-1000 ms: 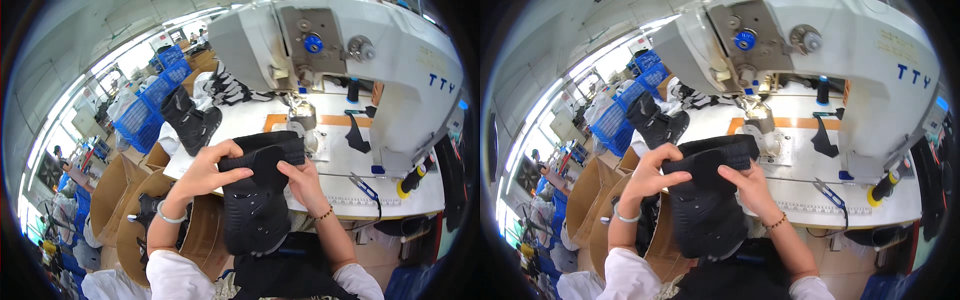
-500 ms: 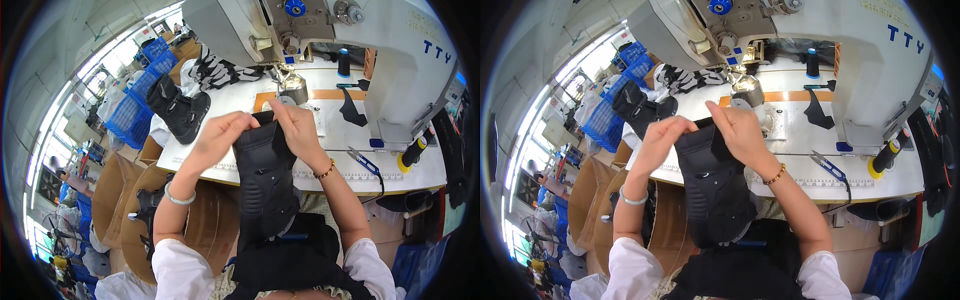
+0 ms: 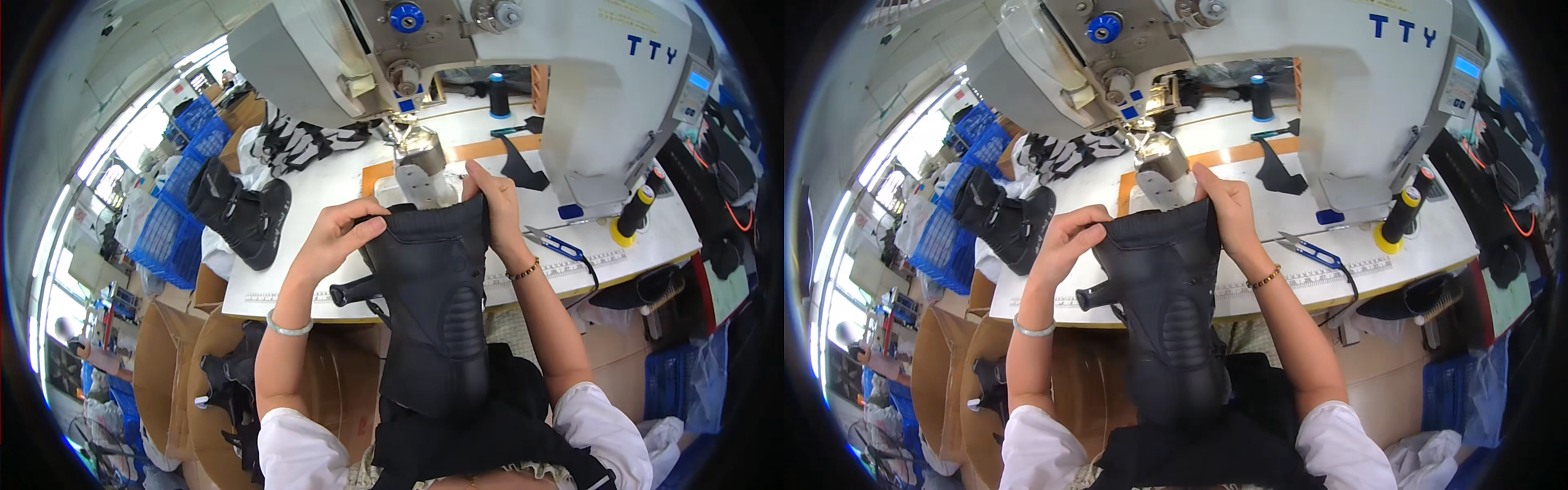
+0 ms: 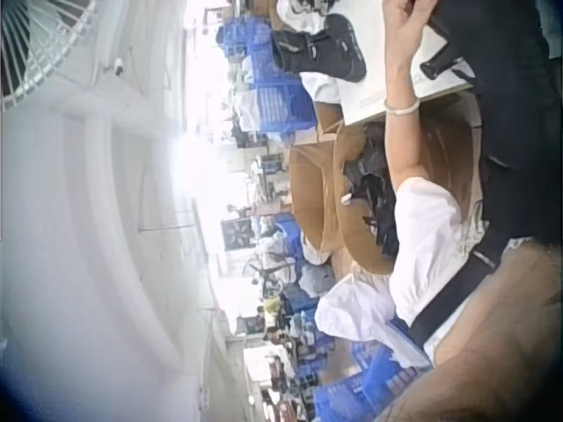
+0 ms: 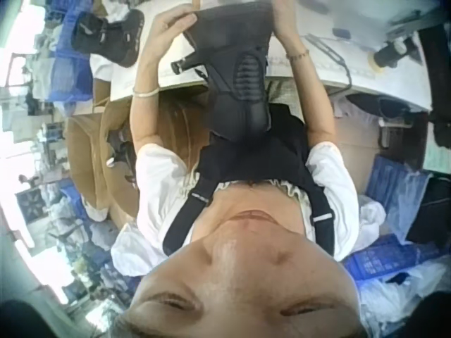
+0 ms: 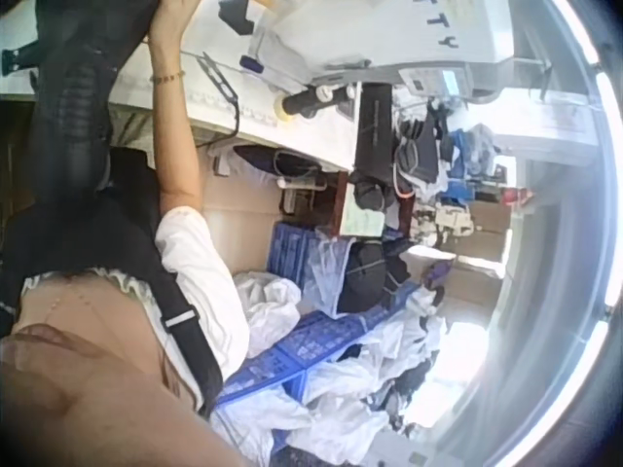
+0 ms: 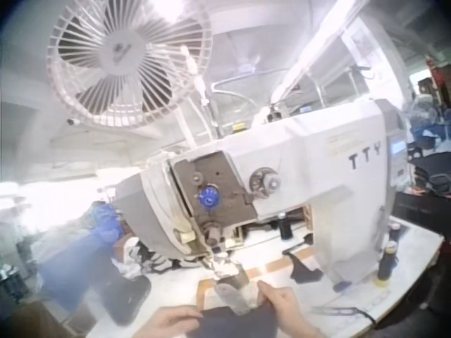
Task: The person stitches leather pieces together to form a boot upper using an industrial sewing machine and thread, then snips the thread.
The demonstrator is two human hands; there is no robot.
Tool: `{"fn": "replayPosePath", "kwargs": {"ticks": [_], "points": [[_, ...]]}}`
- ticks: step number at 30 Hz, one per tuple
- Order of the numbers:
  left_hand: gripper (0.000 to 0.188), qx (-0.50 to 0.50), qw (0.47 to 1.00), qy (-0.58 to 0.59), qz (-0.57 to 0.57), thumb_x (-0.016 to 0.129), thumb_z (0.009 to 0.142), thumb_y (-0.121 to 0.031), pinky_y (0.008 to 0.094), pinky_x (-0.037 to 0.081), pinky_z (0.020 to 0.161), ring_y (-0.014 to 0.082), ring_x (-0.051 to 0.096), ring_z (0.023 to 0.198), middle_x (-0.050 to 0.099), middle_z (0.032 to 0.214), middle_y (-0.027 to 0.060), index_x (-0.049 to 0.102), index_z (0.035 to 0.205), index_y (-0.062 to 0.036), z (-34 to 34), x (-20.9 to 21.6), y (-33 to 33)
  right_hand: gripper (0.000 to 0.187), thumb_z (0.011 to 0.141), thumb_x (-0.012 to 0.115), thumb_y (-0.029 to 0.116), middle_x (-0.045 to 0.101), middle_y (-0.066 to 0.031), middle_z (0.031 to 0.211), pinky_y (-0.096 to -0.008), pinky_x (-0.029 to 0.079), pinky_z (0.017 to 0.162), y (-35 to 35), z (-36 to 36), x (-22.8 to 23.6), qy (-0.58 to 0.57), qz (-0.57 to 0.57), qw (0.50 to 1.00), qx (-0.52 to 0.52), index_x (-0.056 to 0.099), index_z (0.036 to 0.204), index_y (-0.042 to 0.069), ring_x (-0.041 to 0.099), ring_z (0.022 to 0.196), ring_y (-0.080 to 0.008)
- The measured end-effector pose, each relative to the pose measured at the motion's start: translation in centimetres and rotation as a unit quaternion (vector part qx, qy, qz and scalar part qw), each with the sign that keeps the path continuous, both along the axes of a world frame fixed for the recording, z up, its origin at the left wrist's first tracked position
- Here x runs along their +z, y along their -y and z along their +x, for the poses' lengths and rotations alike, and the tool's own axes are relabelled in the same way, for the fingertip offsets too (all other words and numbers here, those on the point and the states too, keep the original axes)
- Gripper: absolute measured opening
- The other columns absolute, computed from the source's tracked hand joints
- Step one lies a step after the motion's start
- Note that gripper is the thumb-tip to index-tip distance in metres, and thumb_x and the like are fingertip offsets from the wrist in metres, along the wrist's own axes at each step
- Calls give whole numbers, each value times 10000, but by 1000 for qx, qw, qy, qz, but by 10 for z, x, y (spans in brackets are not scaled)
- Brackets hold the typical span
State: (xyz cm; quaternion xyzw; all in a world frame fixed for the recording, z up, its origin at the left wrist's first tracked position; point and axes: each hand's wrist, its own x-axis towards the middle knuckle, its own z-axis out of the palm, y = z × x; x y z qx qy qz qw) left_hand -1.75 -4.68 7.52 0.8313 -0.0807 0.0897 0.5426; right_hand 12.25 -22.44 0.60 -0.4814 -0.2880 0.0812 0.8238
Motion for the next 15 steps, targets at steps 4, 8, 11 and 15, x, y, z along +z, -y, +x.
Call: {"fn": "replayPosePath", "kwargs": {"ticks": [4,8,11,15], "points": [[170,-41,999,21,-6,565,844,-129,185,375,617,46,461,710,537,765,-14,596,888,32,7,1,7,504,894,456,256,381,-32,458,-240,239,447,10,4,-10,-2,43,999,-13,360,447,43,336,448,-96],[174,-56,998,10,-5,554,855,-138,177,363,609,36,452,704,526,763,-20,586,887,31,4,4,19,507,897,442,257,367,-30,451,-248,235,448,18,2,-17,22,46,999,-9,346,445,49,327,444,-100],[170,-65,998,3,-8,556,856,-137,175,362,610,33,451,705,525,765,-20,581,894,27,2,5,19,512,898,434,262,370,-39,448,-254,233,448,17,-2,-16,22,46,999,-11,345,444,43,323,441,-105],[172,-68,998,13,8,608,789,-124,191,360,610,44,451,710,519,763,-15,559,850,30,6,-1,15,491,890,475,258,438,-14,467,-226,262,450,20,-4,-15,36,20,998,-39,451,466,12,359,454,-65]]}}
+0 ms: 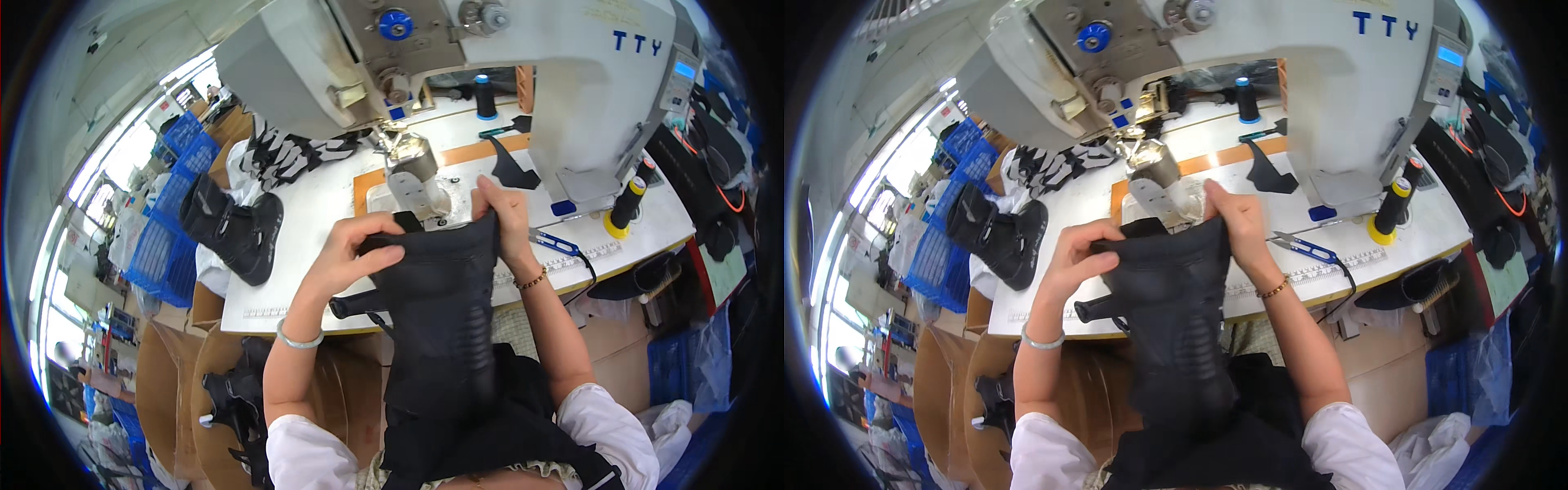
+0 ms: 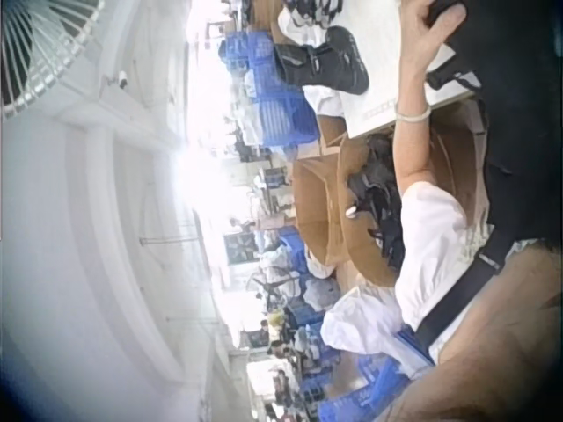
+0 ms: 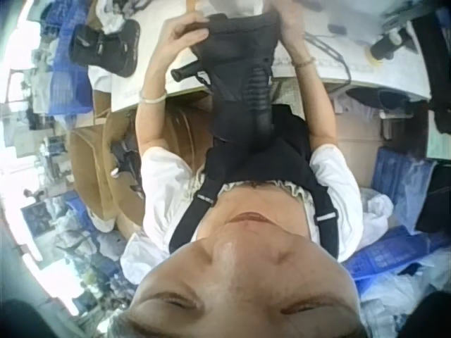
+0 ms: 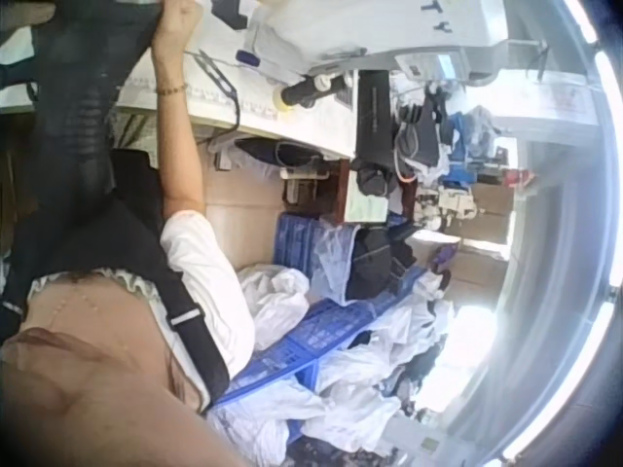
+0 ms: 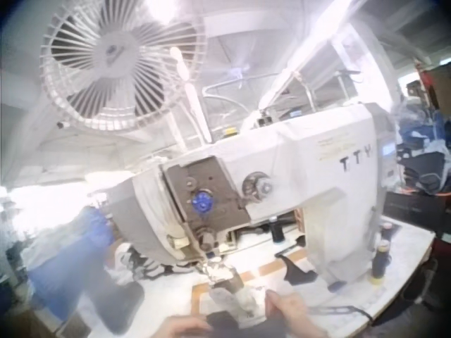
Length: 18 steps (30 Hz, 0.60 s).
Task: The person stitches leather pieces together to form a boot upper using an industrial sewing machine and thread, then snips the thread.
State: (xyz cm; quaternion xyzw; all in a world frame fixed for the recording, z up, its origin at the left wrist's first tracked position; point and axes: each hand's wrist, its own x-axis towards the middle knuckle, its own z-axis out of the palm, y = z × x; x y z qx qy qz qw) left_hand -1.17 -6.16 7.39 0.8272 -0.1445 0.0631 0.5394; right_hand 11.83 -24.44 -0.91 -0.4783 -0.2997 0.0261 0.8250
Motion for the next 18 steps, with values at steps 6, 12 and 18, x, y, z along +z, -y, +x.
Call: {"fn": "replayPosePath", "kwargs": {"ticks": [6,12,18], "points": [[282,-12,999,35,-17,666,631,-226,242,294,604,129,413,674,469,688,34,549,711,17,-1,-20,-35,474,880,520,277,426,4,434,-224,281,423,-9,-26,23,98,-50,992,-60,523,525,-37,363,453,-30],[410,20,997,71,-4,618,611,-366,254,266,568,141,387,628,433,649,47,500,656,25,1,-19,-31,470,881,517,275,393,-3,408,-237,266,403,-14,-24,26,101,-72,991,-54,525,531,-37,350,430,-34],[291,5,999,39,12,625,646,-246,270,319,680,157,417,741,475,718,38,547,758,11,6,-15,-35,467,880,522,276,449,4,460,-222,289,443,-13,-16,17,57,-67,996,-22,532,535,-38,382,475,-36]]}}
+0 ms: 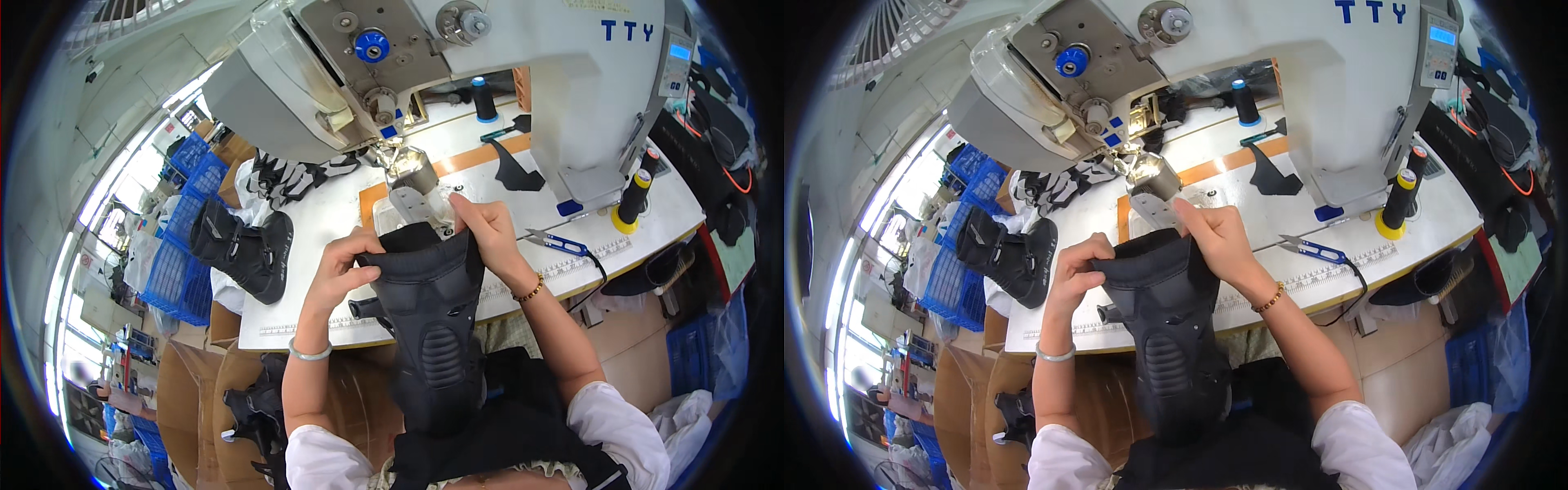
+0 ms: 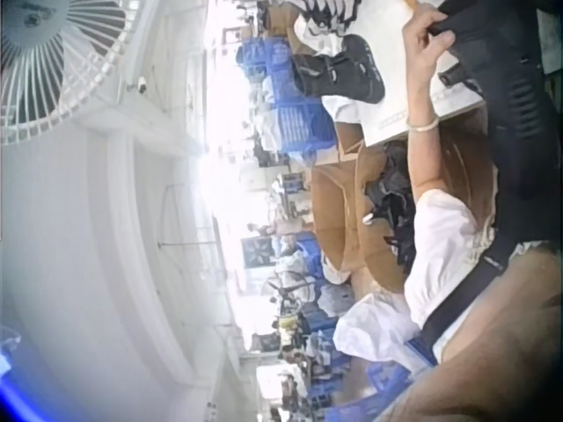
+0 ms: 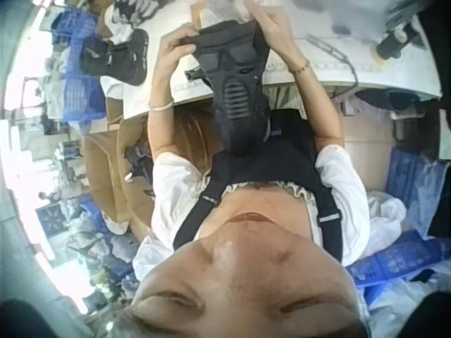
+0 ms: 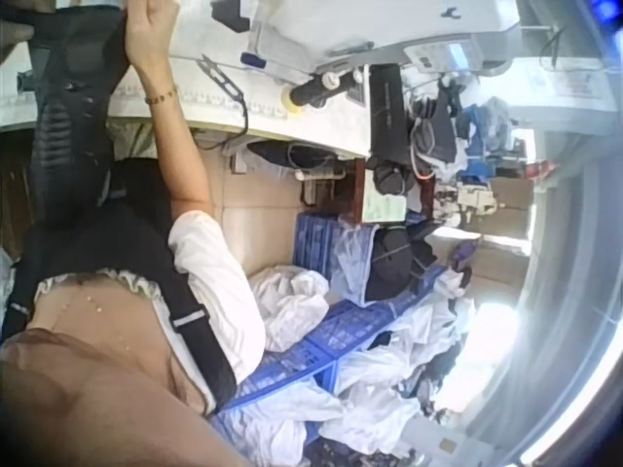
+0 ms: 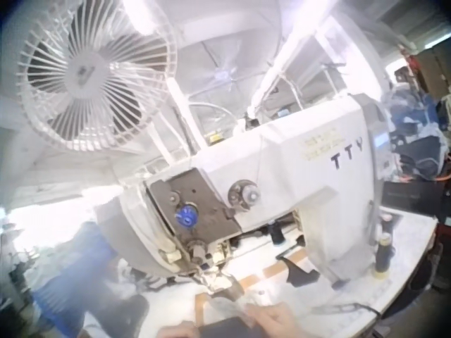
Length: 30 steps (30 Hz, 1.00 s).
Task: The person stitches leather pieces together to form a boot upper using an industrial sewing machine and thread, then snips the thread.
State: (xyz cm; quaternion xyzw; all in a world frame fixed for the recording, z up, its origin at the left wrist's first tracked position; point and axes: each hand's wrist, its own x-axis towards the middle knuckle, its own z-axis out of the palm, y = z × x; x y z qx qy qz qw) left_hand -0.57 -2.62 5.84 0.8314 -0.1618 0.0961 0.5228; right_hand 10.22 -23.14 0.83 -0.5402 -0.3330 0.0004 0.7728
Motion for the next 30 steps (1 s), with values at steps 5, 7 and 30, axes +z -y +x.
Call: {"fn": "replayPosePath", "kwargs": {"ticks": [5,7,30], "points": [[283,-49,990,52,123,619,661,-248,308,352,738,203,469,778,543,772,71,554,762,8,5,24,17,463,879,523,266,472,2,494,-219,311,467,2,1,-1,-10,17,1000,15,532,534,-42,390,499,-37],[316,-71,986,62,140,638,670,-279,293,360,702,195,477,764,556,768,75,556,748,16,6,37,32,463,879,522,262,470,3,491,-221,311,461,3,2,-2,-23,12,999,27,527,529,-39,391,494,-39],[116,-100,979,-163,75,610,773,-71,206,365,611,58,454,686,509,713,0,561,784,34,19,45,57,418,885,506,251,505,-1,552,-219,316,500,1,11,-16,-49,1,998,26,535,578,-32,415,535,-55]]}}
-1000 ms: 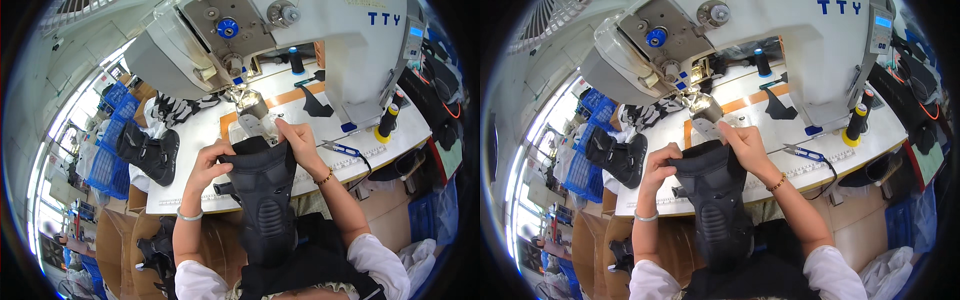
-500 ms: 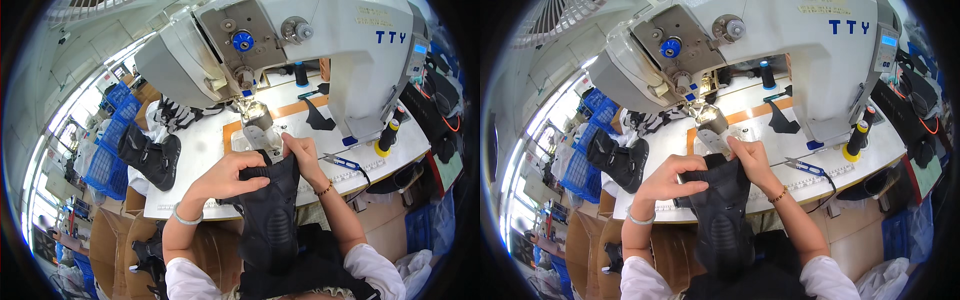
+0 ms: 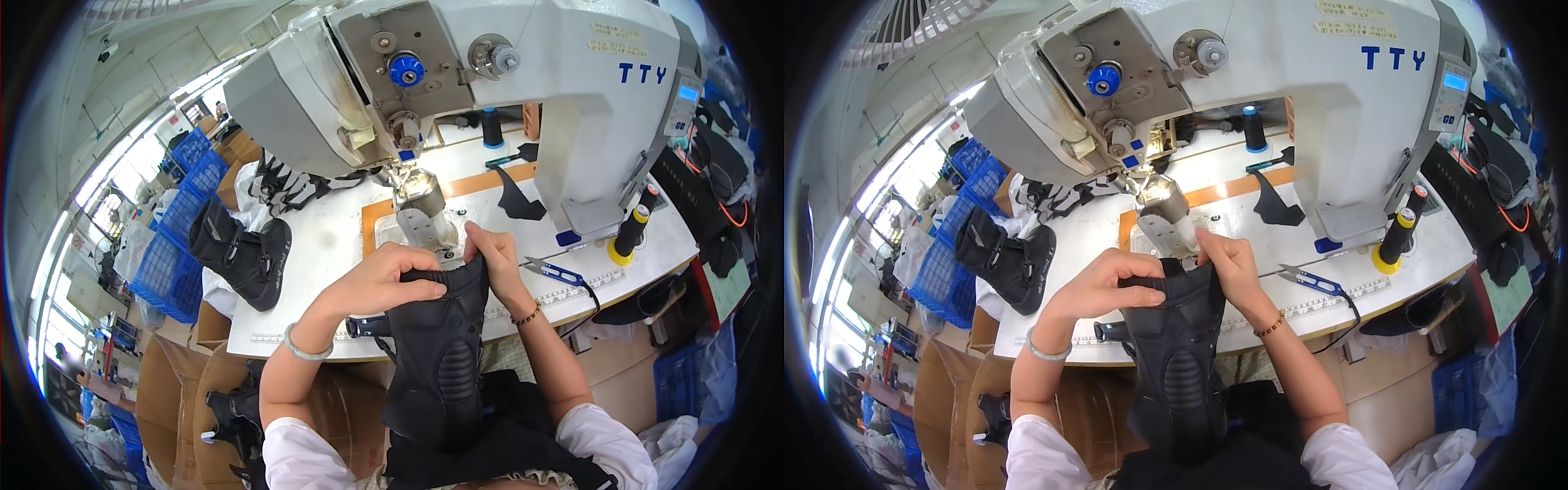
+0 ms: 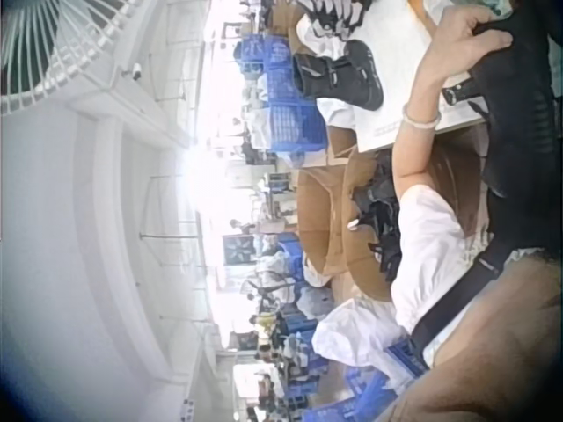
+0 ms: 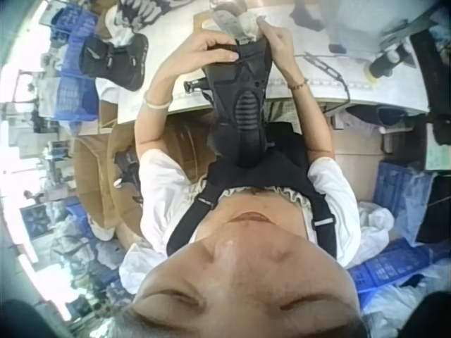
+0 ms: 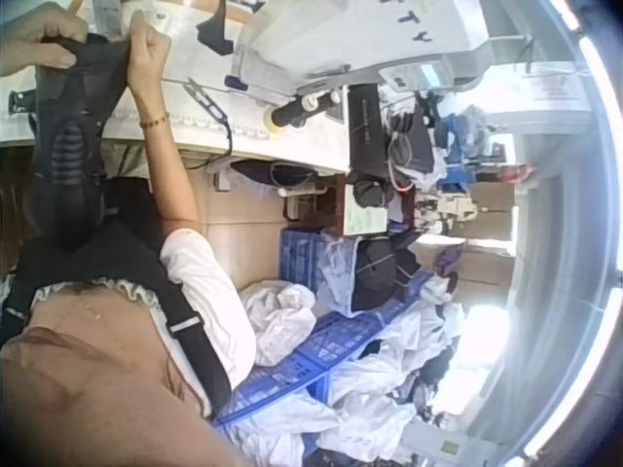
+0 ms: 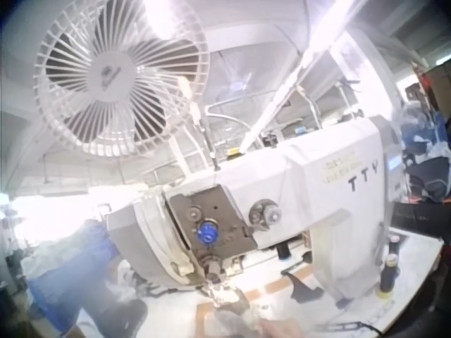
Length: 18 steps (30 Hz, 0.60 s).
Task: The person stitches leather pieces together to form a boot upper using an industrial sewing machine and thread, then snips the thread.
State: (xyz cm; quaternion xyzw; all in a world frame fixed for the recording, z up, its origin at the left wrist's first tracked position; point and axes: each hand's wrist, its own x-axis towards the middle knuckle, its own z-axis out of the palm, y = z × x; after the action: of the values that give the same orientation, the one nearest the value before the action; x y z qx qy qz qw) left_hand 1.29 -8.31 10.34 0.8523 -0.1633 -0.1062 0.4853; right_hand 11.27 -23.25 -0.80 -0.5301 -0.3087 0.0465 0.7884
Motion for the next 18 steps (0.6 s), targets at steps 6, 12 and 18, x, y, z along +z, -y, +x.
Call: {"fn": "replayPosePath", "kwargs": {"ticks": [6,12,18], "points": [[184,37,996,-23,79,661,747,-130,203,402,675,59,497,746,590,805,13,614,865,3,1,5,-2,371,898,474,208,535,-52,556,-276,338,580,9,-29,34,205,-46,969,-133,558,610,-10,428,498,-135],[342,-73,990,8,120,696,726,-163,227,420,770,79,531,817,613,928,41,584,999,9,25,-13,-54,417,910,469,242,496,-10,531,-243,294,508,11,-37,26,58,-17,995,-81,525,561,22,383,481,-80],[308,12,996,-83,3,727,701,-139,197,395,669,44,488,742,567,803,-21,580,932,1,23,-26,-52,489,926,430,306,376,35,495,-207,238,450,11,-18,4,-131,124,983,-16,411,495,76,299,467,-39]]}}
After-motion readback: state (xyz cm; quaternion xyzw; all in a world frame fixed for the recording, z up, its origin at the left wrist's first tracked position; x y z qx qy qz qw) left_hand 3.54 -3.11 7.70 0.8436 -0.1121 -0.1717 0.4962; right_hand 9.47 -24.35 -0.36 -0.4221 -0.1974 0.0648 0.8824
